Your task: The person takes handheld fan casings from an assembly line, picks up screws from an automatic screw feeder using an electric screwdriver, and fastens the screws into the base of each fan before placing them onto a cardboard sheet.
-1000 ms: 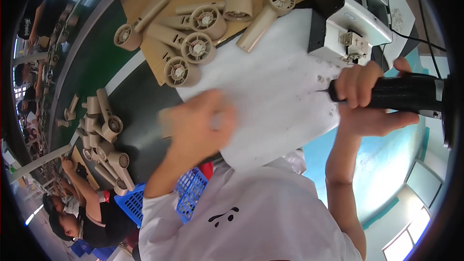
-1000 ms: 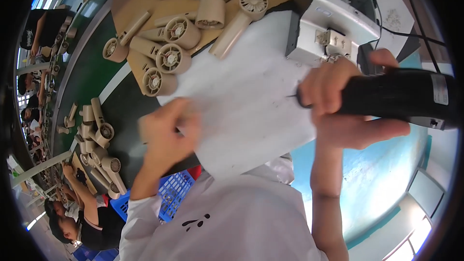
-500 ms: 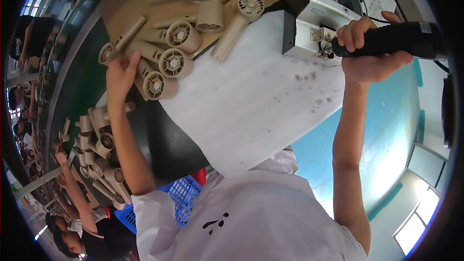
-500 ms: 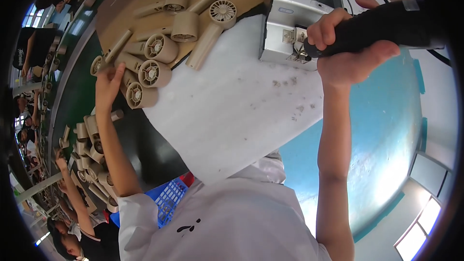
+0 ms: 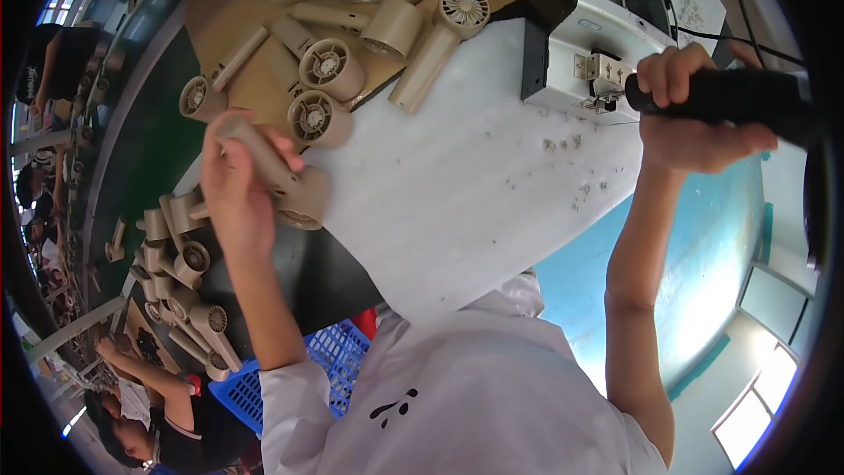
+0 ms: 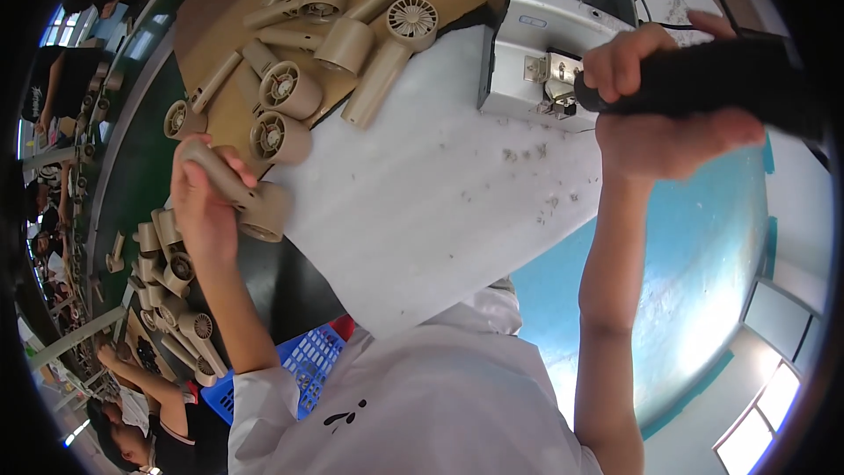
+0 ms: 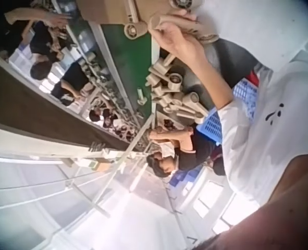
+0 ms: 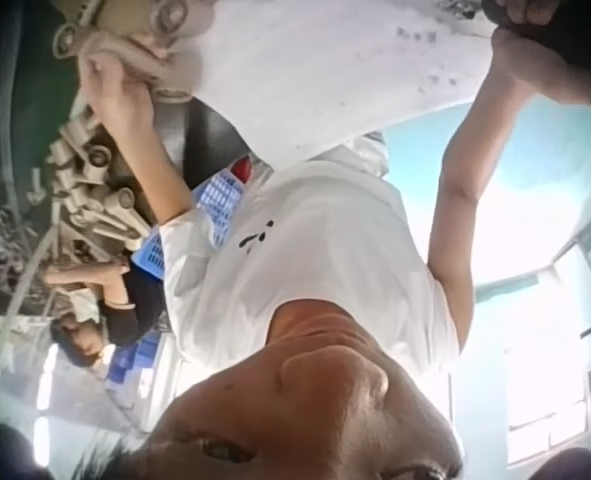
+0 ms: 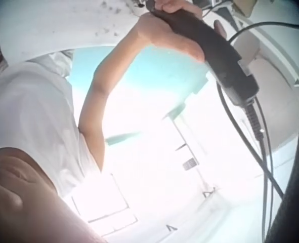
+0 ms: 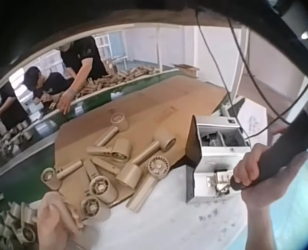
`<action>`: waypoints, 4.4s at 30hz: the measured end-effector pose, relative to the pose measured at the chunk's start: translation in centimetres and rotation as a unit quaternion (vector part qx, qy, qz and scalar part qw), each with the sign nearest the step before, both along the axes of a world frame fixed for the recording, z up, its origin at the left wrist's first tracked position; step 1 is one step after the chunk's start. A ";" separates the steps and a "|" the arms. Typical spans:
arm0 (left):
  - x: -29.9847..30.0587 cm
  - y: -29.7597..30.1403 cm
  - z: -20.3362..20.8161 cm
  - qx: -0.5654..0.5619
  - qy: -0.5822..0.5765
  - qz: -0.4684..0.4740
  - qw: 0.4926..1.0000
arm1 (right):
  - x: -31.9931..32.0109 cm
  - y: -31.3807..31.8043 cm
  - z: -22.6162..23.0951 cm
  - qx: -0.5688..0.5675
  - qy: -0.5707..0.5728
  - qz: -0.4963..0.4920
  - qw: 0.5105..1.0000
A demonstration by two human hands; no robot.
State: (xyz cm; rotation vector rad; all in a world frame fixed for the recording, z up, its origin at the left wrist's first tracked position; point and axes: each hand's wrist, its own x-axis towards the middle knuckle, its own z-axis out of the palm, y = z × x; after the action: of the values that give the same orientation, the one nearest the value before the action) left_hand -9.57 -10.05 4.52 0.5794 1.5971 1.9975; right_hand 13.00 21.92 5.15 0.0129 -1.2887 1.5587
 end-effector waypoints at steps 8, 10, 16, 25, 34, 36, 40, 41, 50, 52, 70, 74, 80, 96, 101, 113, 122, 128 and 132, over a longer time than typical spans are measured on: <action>2.8 2.5 -0.8 -0.025 0.097 -0.065 0.993 | -1.3 -0.8 -0.5 -0.019 -0.149 -0.109 0.983; 3.9 2.8 -1.2 -0.043 0.132 -0.056 0.989 | -1.2 -1.1 -0.4 -0.029 -0.145 -0.102 0.984; 7.6 5.1 -1.9 -0.057 0.347 -0.047 0.935 | -0.7 -4.2 -0.4 -0.201 -0.069 0.061 0.975; 9.2 6.4 -3.8 0.026 0.413 -0.080 0.907 | -2.5 -10.9 3.2 -0.032 0.111 0.265 0.957; 10.1 6.2 -3.5 0.014 0.398 -0.102 0.912 | -3.8 -11.9 1.7 -0.028 0.107 0.286 0.952; 9.9 6.3 -3.2 -0.004 0.398 -0.119 0.910 | -3.7 -12.0 1.7 -0.034 0.111 0.284 0.952; 9.2 5.8 -2.9 -0.016 0.396 -0.135 0.908 | -1.8 -9.9 4.2 -0.039 0.095 0.210 0.972; 8.9 5.8 -2.7 -0.007 0.395 -0.137 0.908 | -1.2 -8.8 4.1 -0.032 0.091 0.206 0.974; 8.5 6.0 -2.6 -0.008 0.382 -0.126 0.915 | 1.6 -3.7 2.9 0.006 0.064 0.012 0.998; 8.6 6.1 -2.7 -0.006 0.379 -0.130 0.916 | 1.7 -1.8 2.0 0.032 0.033 0.024 0.999; 8.6 6.1 -2.9 -0.029 0.386 -0.152 0.909 | -0.3 -1.6 -0.6 -0.023 -0.056 -0.082 0.995; 8.6 6.3 -2.9 -0.022 0.391 -0.153 0.907 | -1.7 -1.8 0.4 0.004 -0.140 -0.163 0.977; 8.8 6.3 -3.0 -0.026 0.390 -0.154 0.907 | -2.0 -1.1 0.2 -0.031 -0.194 -0.184 0.963; 8.9 6.3 -4.1 0.004 0.393 -0.099 0.914 | -2.8 -11.3 2.2 -0.022 0.073 0.226 0.971; 9.1 6.3 -3.8 0.002 0.393 -0.108 0.913 | -3.4 -11.7 1.5 -0.025 0.086 0.238 0.967; 8.9 6.2 -3.3 -0.042 0.392 -0.135 0.909 | -2.7 -8.5 1.0 -0.028 0.052 0.165 0.985; 8.7 6.2 -3.2 -0.050 0.394 -0.127 0.909 | -2.0 -1.5 0.1 -0.010 -0.158 -0.174 0.972; 9.0 6.4 -3.4 -0.046 0.397 -0.132 0.907 | -2.4 -1.3 -0.3 -0.001 -0.188 -0.175 0.966; 9.0 6.5 -3.2 -0.043 0.397 -0.129 0.908 | -1.8 -1.1 -0.7 -0.005 -0.170 -0.176 0.970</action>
State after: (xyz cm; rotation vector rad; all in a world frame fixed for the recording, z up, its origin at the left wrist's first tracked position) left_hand -0.61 -3.57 1.36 1.6270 1.8879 1.5487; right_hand 11.20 20.84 4.47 -0.4843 -1.4542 1.2939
